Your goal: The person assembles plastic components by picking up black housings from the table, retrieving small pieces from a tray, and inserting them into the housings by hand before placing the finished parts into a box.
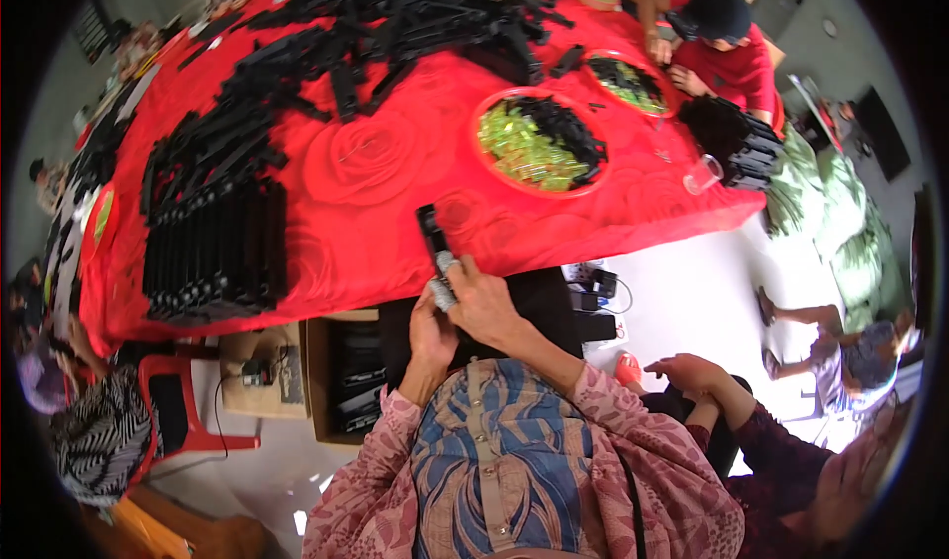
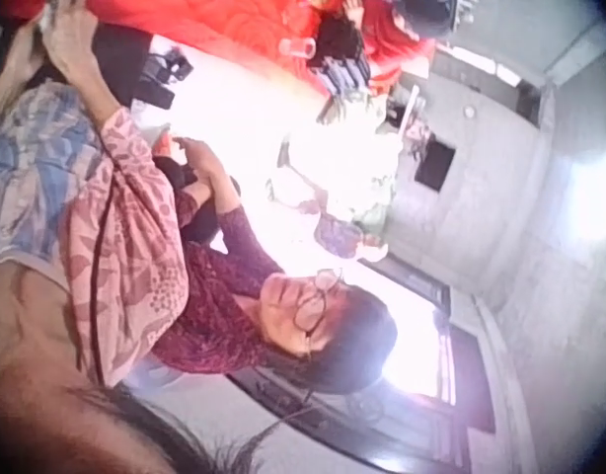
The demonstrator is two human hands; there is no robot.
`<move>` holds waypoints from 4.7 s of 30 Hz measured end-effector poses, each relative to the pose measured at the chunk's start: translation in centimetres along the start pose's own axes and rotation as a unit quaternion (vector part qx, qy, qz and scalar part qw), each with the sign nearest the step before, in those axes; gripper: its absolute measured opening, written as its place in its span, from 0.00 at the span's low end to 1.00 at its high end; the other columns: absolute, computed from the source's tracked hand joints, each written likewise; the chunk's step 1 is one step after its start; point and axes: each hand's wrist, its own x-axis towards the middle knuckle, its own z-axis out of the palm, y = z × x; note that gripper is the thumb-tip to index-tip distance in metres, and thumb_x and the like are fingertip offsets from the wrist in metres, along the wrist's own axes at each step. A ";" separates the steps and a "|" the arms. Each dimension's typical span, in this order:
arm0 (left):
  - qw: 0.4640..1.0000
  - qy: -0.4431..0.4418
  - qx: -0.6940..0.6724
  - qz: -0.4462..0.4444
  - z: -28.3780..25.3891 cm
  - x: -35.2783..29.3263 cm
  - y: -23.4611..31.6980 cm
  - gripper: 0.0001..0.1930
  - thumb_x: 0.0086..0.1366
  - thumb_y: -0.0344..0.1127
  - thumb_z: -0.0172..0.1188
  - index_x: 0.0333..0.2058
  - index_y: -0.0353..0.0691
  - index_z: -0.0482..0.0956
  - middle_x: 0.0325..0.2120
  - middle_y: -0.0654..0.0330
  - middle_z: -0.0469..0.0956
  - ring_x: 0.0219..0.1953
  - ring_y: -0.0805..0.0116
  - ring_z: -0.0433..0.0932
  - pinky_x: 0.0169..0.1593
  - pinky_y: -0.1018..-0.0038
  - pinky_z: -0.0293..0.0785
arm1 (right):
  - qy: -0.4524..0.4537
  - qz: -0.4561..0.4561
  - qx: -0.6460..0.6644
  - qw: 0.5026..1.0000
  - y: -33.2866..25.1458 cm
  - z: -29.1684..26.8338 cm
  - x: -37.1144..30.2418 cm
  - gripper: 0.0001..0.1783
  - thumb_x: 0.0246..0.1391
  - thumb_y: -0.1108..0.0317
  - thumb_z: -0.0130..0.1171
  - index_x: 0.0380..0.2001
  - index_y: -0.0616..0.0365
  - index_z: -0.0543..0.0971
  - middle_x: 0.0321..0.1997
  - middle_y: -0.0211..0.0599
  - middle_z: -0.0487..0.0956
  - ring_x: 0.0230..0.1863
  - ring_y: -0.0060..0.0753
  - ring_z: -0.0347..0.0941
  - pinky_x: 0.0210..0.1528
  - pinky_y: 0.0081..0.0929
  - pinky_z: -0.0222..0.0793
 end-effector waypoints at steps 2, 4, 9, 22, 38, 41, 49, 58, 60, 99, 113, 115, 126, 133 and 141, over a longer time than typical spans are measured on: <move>1.000 -0.016 -0.003 -0.001 -0.9 0.0 0.1 0.15 0.68 0.36 0.43 0.50 0.44 0.71 0.44 0.62 0.76 0.48 0.65 0.74 0.54 0.67 0.68 | -0.002 -0.014 -0.005 1.000 -0.2 0.0 0.0 0.20 0.49 0.65 0.57 0.44 0.66 0.69 0.35 0.53 0.71 0.29 0.57 0.73 0.25 0.45 0.70; 1.000 -0.010 -0.005 -0.011 -0.9 -0.1 0.0 0.16 0.68 0.37 0.42 0.51 0.43 0.71 0.45 0.62 0.76 0.49 0.64 0.73 0.55 0.67 0.67 | -0.013 -0.017 -0.016 1.000 0.1 0.2 -0.2 0.22 0.49 0.66 0.57 0.45 0.66 0.69 0.34 0.51 0.71 0.27 0.54 0.73 0.23 0.43 0.70; 0.999 0.025 -0.006 -0.027 -0.1 -0.4 0.6 0.16 0.68 0.38 0.41 0.50 0.43 0.71 0.47 0.61 0.75 0.52 0.63 0.72 0.57 0.66 0.65 | -0.011 -0.051 -0.045 0.998 0.6 0.6 -0.5 0.25 0.41 0.69 0.58 0.44 0.69 0.69 0.34 0.51 0.69 0.24 0.49 0.74 0.22 0.38 0.70; 0.999 0.004 -0.030 -0.037 0.2 -0.2 0.5 0.16 0.71 0.39 0.42 0.52 0.40 0.70 0.45 0.61 0.76 0.47 0.66 0.74 0.51 0.70 0.69 | -0.055 -0.072 -0.037 0.995 1.2 -0.8 -0.7 0.18 0.43 0.68 0.57 0.39 0.65 0.71 0.36 0.51 0.71 0.30 0.49 0.75 0.27 0.39 0.72; 0.996 0.038 0.002 -0.080 2.3 -3.1 1.9 0.18 0.70 0.47 0.43 0.50 0.43 0.72 0.45 0.61 0.76 0.48 0.64 0.73 0.53 0.67 0.67 | 0.027 -0.122 -0.030 0.992 -0.6 -2.4 -1.6 0.23 0.43 0.68 0.62 0.44 0.65 0.74 0.38 0.47 0.74 0.30 0.45 0.76 0.25 0.35 0.72; 0.993 0.073 0.002 -0.090 5.0 -4.0 3.3 0.20 0.70 0.48 0.45 0.50 0.40 0.72 0.42 0.60 0.77 0.41 0.65 0.75 0.43 0.71 0.71 | 0.111 -0.125 0.027 0.986 -1.2 -4.4 -0.7 0.16 0.43 0.72 0.64 0.39 0.63 0.77 0.32 0.40 0.78 0.28 0.39 0.76 0.26 0.31 0.72; 0.996 -0.078 0.023 0.019 6.9 -4.1 6.5 0.23 0.71 0.44 0.42 0.56 0.34 0.65 0.36 0.58 0.74 0.35 0.66 0.73 0.42 0.72 0.70 | 0.027 0.222 0.499 0.837 0.2 -4.9 -0.4 0.07 0.52 0.77 0.60 0.36 0.61 0.80 0.28 0.31 0.79 0.21 0.14 0.68 0.21 0.14 0.64; 0.998 -0.033 0.019 0.054 6.6 -5.6 6.5 0.18 0.70 0.41 0.45 0.53 0.38 0.69 0.41 0.58 0.75 0.43 0.64 0.74 0.51 0.68 0.70 | 0.059 0.087 0.435 0.894 -1.9 -4.9 -1.5 0.10 0.50 0.74 0.63 0.38 0.62 0.80 0.33 0.38 0.79 0.27 0.23 0.72 0.29 0.19 0.68; 0.998 -0.028 0.004 0.058 6.5 -5.6 6.5 0.17 0.70 0.41 0.46 0.52 0.39 0.70 0.42 0.59 0.76 0.45 0.64 0.74 0.52 0.67 0.70 | 0.105 -0.086 0.261 0.956 -2.4 -5.0 -1.2 0.16 0.44 0.73 0.66 0.39 0.64 0.79 0.45 0.47 0.74 0.42 0.39 0.73 0.41 0.28 0.71; 0.983 -0.038 -0.013 0.181 5.1 -4.6 8.1 0.26 0.69 0.49 0.47 0.55 0.32 0.64 0.39 0.53 0.74 0.43 0.63 0.72 0.51 0.67 0.69 | -0.019 -0.163 0.170 0.972 -3.7 -2.4 -1.9 0.20 0.34 0.77 0.62 0.37 0.71 0.74 0.53 0.55 0.66 0.50 0.52 0.71 0.46 0.38 0.73; 0.984 -0.078 -0.062 0.147 5.1 -4.8 7.6 0.25 0.68 0.45 0.51 0.54 0.30 0.65 0.41 0.55 0.71 0.46 0.62 0.69 0.52 0.67 0.68 | -0.041 -0.132 0.135 0.981 -3.8 -2.0 -2.2 0.22 0.34 0.77 0.62 0.39 0.66 0.73 0.38 0.44 0.66 0.38 0.45 0.73 0.34 0.35 0.72; 0.986 -0.065 -0.039 0.149 5.2 -4.8 7.5 0.25 0.68 0.46 0.50 0.54 0.30 0.65 0.40 0.54 0.72 0.45 0.62 0.70 0.52 0.66 0.69 | -0.045 -0.134 0.129 0.982 -3.8 -2.0 -2.2 0.21 0.36 0.77 0.62 0.39 0.66 0.73 0.38 0.44 0.66 0.37 0.45 0.73 0.33 0.35 0.72; 0.986 -0.061 -0.004 0.158 4.9 -5.1 7.5 0.25 0.69 0.47 0.48 0.54 0.31 0.65 0.40 0.51 0.72 0.44 0.61 0.72 0.52 0.65 0.70 | -0.055 -0.118 0.170 0.977 -3.6 -1.7 -2.3 0.18 0.41 0.77 0.61 0.39 0.66 0.72 0.40 0.45 0.65 0.34 0.47 0.74 0.30 0.39 0.73; 0.985 -0.051 0.053 0.158 4.9 -5.3 7.2 0.25 0.69 0.48 0.47 0.55 0.33 0.64 0.40 0.53 0.72 0.42 0.61 0.72 0.50 0.66 0.70 | -0.073 -0.110 0.172 0.976 -3.6 -1.8 -2.4 0.19 0.40 0.77 0.61 0.39 0.66 0.71 0.40 0.45 0.65 0.34 0.47 0.74 0.28 0.37 0.73; 0.989 -0.015 0.039 0.139 4.0 -4.7 7.7 0.23 0.69 0.46 0.48 0.52 0.30 0.67 0.38 0.53 0.74 0.40 0.62 0.73 0.48 0.67 0.71 | -0.072 -0.139 0.183 0.971 -3.0 -1.4 -2.3 0.17 0.44 0.72 0.63 0.38 0.67 0.72 0.45 0.47 0.67 0.37 0.49 0.74 0.30 0.37 0.74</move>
